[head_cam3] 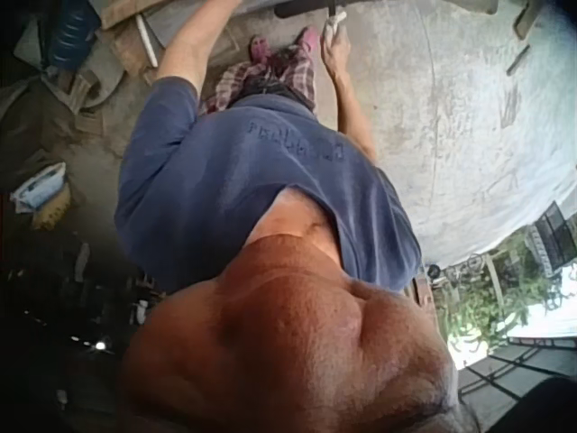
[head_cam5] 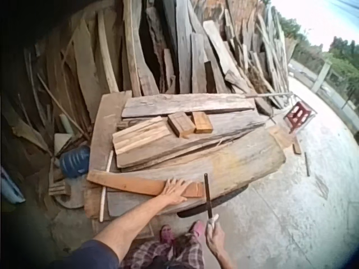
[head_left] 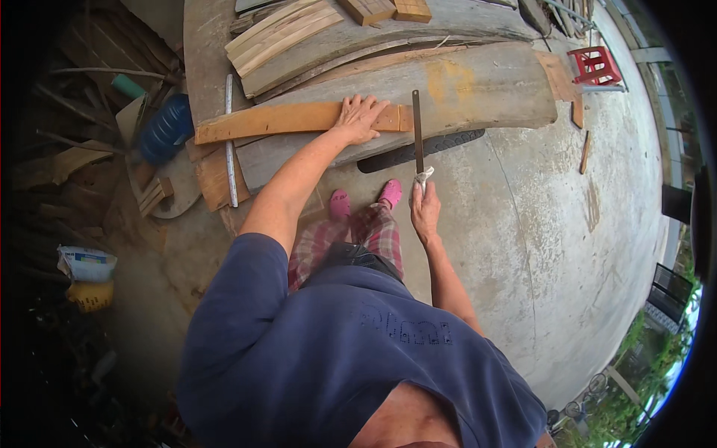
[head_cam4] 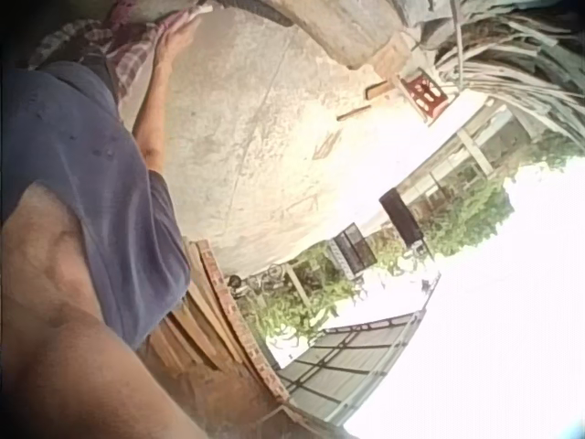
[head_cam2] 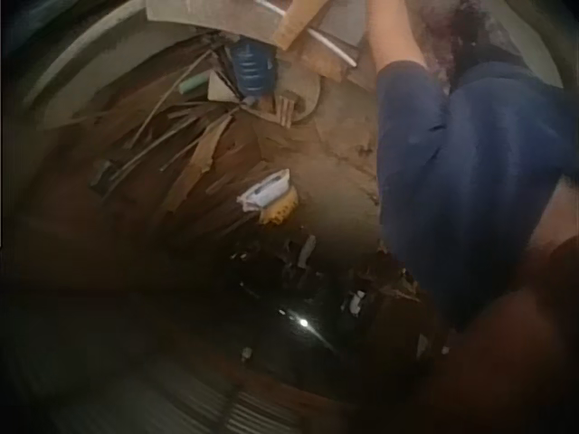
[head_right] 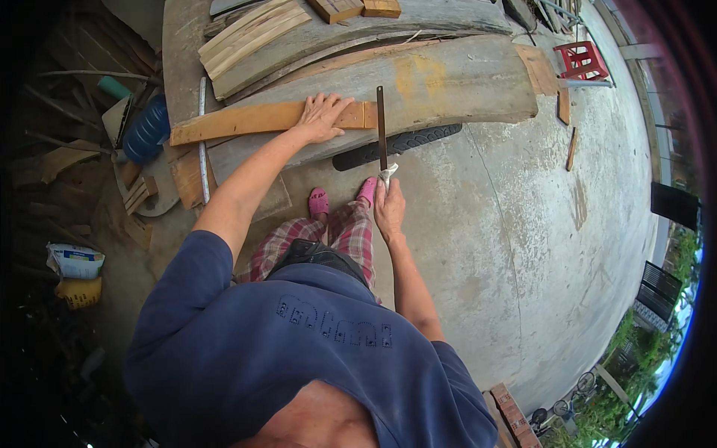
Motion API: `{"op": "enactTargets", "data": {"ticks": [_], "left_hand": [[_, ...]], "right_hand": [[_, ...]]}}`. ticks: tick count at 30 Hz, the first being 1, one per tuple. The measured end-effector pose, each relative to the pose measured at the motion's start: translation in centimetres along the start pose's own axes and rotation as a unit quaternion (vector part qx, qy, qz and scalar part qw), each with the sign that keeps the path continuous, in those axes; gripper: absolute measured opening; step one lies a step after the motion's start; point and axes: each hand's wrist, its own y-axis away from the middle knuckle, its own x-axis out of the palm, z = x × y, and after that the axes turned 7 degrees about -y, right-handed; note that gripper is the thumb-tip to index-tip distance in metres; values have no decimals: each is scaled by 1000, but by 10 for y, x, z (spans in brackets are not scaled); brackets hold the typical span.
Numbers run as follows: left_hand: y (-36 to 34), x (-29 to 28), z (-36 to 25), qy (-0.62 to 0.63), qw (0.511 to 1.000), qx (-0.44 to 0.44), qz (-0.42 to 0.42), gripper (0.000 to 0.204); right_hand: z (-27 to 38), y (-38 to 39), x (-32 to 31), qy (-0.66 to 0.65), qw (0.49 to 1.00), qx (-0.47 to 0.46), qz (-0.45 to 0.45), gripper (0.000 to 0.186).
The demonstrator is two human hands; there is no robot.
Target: Sawing a wooden board with a hacksaw in a workshop.
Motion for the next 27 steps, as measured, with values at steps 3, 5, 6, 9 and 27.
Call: {"op": "enactTargets", "data": {"ticks": [3,5,6,9,27], "left_hand": [[-12,0,-4,-1,1000,-16,-22,63],[-27,2,-5,93,990,-72,-75,43],[-33,8,1,89,992,-62,-68,43],[-54,19,4,98,977,-167,-84,40],[-52,29,-7,-7,964,-227,-138,43]], "right_hand": [[4,-14,16,5,1000,8,-12,23],[16,-23,24,25,999,-12,-25,22],[19,-26,31,34,999,-13,-23,23],[23,-30,44,42,999,0,-30,24],[38,-20,48,140,985,95,17,22]]}}
